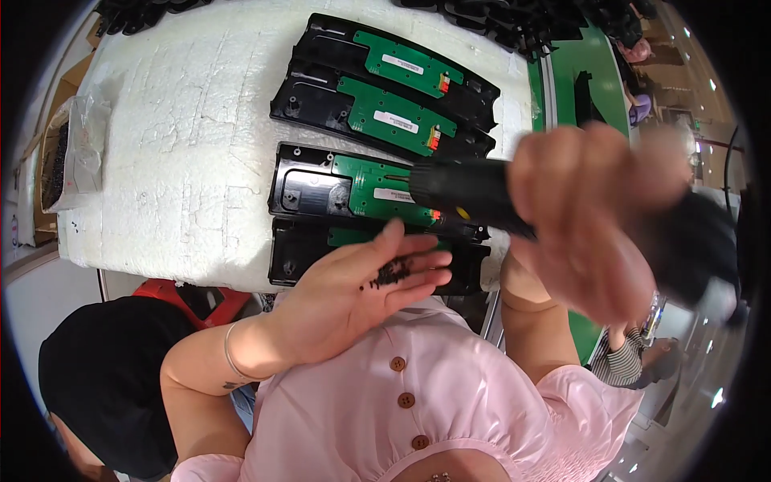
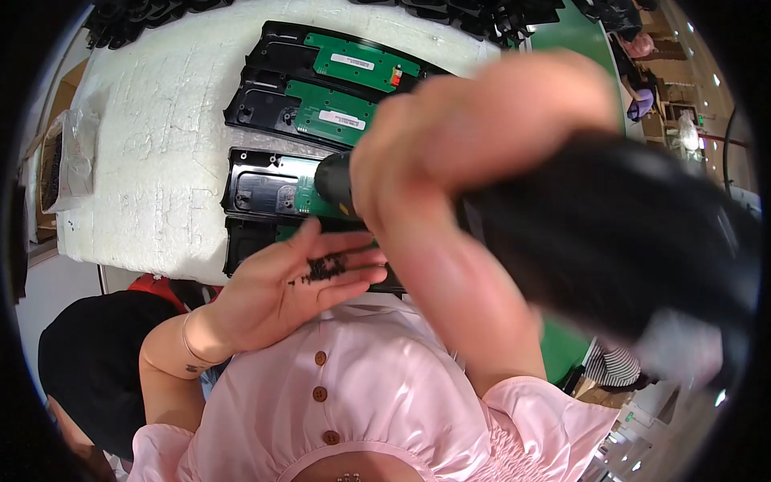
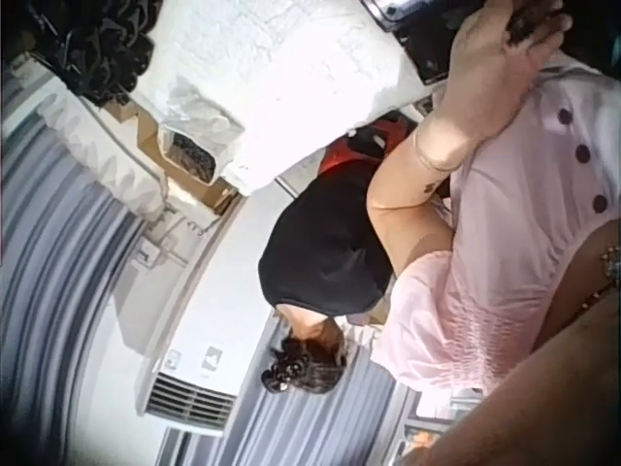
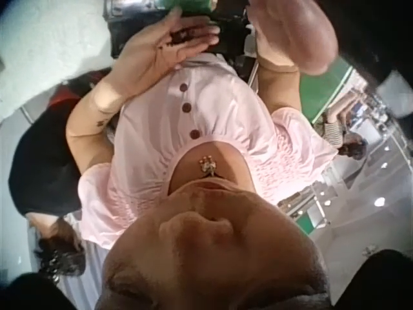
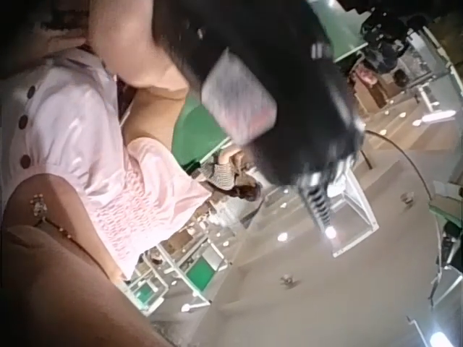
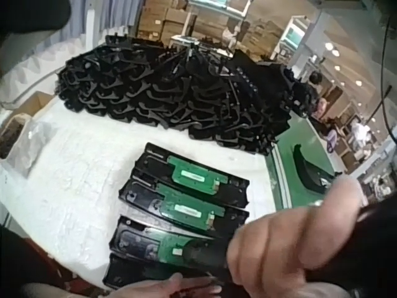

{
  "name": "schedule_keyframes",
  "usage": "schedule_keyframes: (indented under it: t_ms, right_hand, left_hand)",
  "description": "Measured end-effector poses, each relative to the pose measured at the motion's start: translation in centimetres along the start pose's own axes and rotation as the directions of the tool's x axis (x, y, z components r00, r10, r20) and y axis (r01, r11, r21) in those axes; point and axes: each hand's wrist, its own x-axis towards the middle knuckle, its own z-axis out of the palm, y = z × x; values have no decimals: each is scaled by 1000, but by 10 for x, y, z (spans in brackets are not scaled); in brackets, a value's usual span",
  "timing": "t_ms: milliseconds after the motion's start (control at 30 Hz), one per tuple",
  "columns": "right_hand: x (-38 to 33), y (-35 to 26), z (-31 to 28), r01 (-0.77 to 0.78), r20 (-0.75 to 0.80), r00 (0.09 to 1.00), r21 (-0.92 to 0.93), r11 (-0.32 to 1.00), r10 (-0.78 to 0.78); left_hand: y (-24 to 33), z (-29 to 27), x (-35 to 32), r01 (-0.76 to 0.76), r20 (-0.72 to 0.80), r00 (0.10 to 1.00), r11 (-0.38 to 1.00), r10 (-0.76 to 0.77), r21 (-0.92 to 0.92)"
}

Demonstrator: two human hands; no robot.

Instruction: Assembling plastic components and circuit boards into printer toner cartridges using an electric screwdriver.

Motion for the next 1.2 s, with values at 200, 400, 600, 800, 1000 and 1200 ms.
schedule_keyframes:
  t_ms: [200, 400, 600, 800, 1000, 1200]
  right_hand:
    - [-7, 38, 0, -120, -165, 981, -98, 988, 103]
    - [-5, 40, -1, -122, -154, 983, -115, 986, 103]
    - [-2, 42, 0, -146, -118, 984, -125, 981, 131]
    - [-2, 41, 8, -183, -95, 980, -106, 977, 173]
    - [0, 1, -2, 18, -35, 999, 101, 995, -14]
    - [-19, -19, 11, 355, -212, 930, 322, 878, -299]
  left_hand:
    - [-3, -17, -6, -11, 48, 999, 993, 6, 114]
    - [-5, -28, -8, -66, 116, 992, 982, 46, 177]
    - [-3, -24, -8, -188, 89, 981, 960, 173, 209]
    - [-2, -29, -5, -270, 65, 962, 960, 265, 77]
    - [-1, -23, 1, -293, 42, 955, 956, 293, -3]
    - [-1, -26, 6, -301, 88, 950, 954, 301, -18]
